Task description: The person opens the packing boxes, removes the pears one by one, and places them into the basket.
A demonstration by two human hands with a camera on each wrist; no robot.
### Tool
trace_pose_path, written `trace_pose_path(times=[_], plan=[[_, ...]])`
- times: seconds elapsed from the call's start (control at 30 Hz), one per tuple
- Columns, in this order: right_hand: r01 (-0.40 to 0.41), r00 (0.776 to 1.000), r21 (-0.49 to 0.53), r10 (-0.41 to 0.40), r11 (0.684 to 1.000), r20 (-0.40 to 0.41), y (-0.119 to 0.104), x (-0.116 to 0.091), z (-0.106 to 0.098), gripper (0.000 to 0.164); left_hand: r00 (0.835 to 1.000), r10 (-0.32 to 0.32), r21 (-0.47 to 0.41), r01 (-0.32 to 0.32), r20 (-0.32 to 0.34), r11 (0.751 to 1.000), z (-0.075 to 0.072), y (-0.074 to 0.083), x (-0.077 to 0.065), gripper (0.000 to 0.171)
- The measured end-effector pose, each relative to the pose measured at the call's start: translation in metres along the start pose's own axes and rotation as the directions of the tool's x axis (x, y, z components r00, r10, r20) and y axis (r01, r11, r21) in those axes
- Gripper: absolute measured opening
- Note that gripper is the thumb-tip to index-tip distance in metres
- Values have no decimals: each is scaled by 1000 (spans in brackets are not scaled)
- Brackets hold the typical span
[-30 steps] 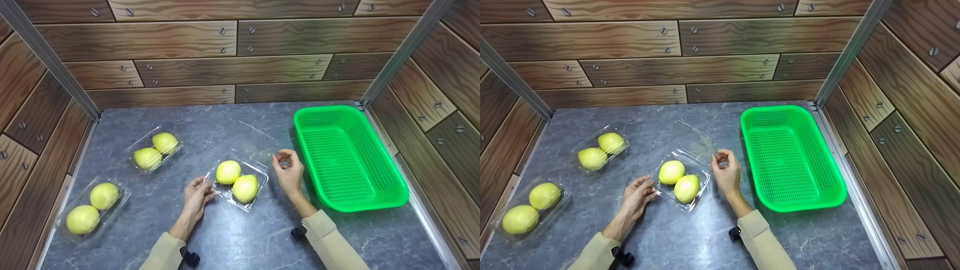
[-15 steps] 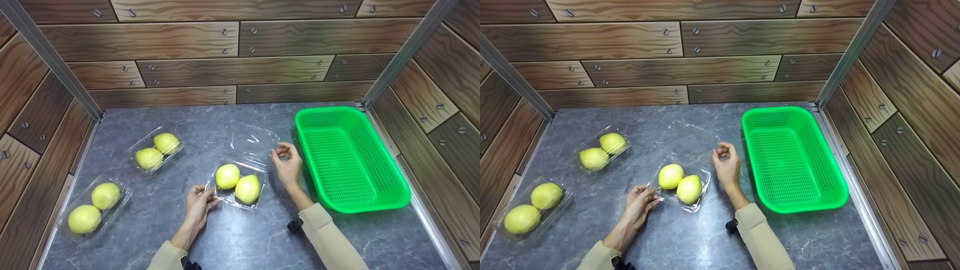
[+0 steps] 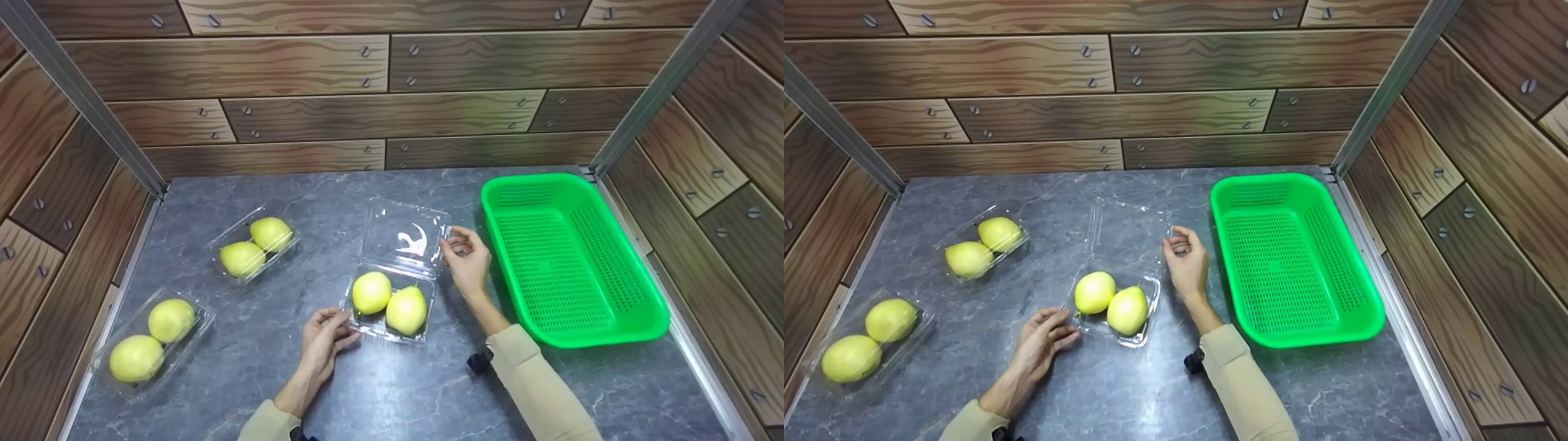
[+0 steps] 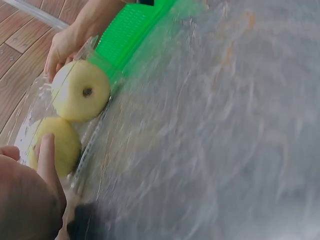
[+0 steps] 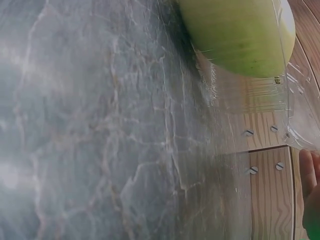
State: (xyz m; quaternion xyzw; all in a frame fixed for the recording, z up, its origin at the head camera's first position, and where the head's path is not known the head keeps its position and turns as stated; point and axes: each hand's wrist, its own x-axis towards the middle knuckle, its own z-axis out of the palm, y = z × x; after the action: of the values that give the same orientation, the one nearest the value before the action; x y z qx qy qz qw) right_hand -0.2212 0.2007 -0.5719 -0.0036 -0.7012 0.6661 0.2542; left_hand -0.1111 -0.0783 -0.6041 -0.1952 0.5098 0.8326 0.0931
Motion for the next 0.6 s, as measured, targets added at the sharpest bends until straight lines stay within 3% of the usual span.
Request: trace_pose_path(times=[0.23, 0.4, 0.6], plan=[[-35, 999, 34, 34, 999, 21, 4, -1, -3, 36, 1000, -30, 92, 29, 10, 995, -7, 9, 6, 40], [-49, 998, 35, 48, 998, 37, 8, -6, -5, 40, 1000, -17, 118, 16, 6, 993, -8, 17, 15, 40], [-123, 992, 63, 120, 990, 50, 8, -13, -7, 43, 1000, 5, 159, -7, 14, 987, -7, 25, 29, 37]])
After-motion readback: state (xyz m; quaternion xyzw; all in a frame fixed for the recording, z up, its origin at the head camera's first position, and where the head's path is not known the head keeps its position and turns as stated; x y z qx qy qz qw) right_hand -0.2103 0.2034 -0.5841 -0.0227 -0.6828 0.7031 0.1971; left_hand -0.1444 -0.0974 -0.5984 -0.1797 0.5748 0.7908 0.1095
